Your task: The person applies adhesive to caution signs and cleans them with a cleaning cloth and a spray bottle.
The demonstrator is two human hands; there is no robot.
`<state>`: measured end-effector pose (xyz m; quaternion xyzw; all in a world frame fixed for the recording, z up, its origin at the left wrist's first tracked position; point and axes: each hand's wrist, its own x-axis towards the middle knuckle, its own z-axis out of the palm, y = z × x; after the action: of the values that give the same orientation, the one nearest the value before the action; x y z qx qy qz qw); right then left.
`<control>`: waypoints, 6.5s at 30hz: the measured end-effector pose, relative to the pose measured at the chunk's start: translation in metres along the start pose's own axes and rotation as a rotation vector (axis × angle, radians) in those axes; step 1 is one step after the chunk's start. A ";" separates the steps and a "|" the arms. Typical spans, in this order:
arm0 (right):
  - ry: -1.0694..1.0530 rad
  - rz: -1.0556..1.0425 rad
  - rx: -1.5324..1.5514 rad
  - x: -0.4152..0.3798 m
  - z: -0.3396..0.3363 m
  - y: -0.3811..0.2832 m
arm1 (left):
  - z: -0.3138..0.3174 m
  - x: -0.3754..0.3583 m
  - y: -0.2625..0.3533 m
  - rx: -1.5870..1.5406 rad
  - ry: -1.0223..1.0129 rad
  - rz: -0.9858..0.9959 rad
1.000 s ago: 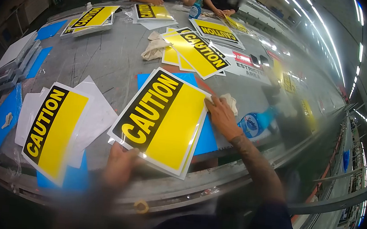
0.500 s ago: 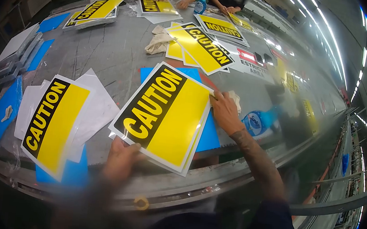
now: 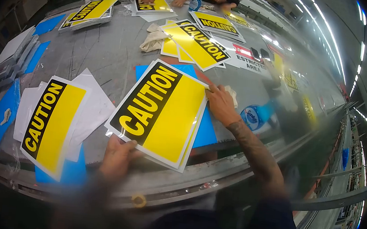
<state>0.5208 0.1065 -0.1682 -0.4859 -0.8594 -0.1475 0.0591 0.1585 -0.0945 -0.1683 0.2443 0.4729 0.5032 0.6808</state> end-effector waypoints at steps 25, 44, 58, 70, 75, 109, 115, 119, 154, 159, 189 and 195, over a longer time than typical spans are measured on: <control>0.598 0.251 0.582 0.070 -0.018 0.046 | -0.035 0.019 -0.035 0.377 -0.154 0.232; 0.440 0.287 0.708 0.120 0.043 0.008 | 0.000 0.007 -0.002 0.001 0.019 0.008; 0.285 0.061 0.336 0.192 0.086 -0.060 | 0.007 0.008 0.007 0.010 0.038 -0.005; -0.009 -0.542 0.715 0.050 -0.026 -0.206 | 0.002 0.008 0.010 -0.064 -0.007 -0.063; 0.117 -0.361 0.528 0.096 0.001 -0.155 | 0.003 0.008 0.012 -0.084 -0.092 -0.043; 0.319 -0.075 0.674 0.127 0.058 -0.094 | -0.006 0.008 -0.003 -0.072 -0.113 0.013; 0.456 0.123 0.639 0.135 0.039 -0.033 | -0.010 0.005 0.004 -0.056 -0.097 0.031; 0.037 -0.147 0.995 0.044 -0.021 -0.140 | -0.003 0.005 0.006 -0.057 -0.091 -0.004; 0.393 0.055 0.908 -0.015 -0.017 -0.018 | -0.308 -0.150 0.111 0.400 0.838 0.343; 0.452 0.057 0.739 -0.023 -0.023 -0.004 | -0.370 -0.153 0.098 1.489 1.314 0.624; 0.060 -0.273 0.542 0.027 -0.014 -0.135 | -0.066 0.023 0.037 1.432 -0.021 0.598; -0.159 -0.597 0.617 -0.003 -0.050 -0.185 | -0.072 0.025 0.040 1.315 -0.011 0.564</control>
<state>0.3625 -0.0012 -0.1572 -0.1854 -0.9680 0.1434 0.0896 0.0778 -0.0669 -0.1771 0.7195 0.5937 0.2695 0.2391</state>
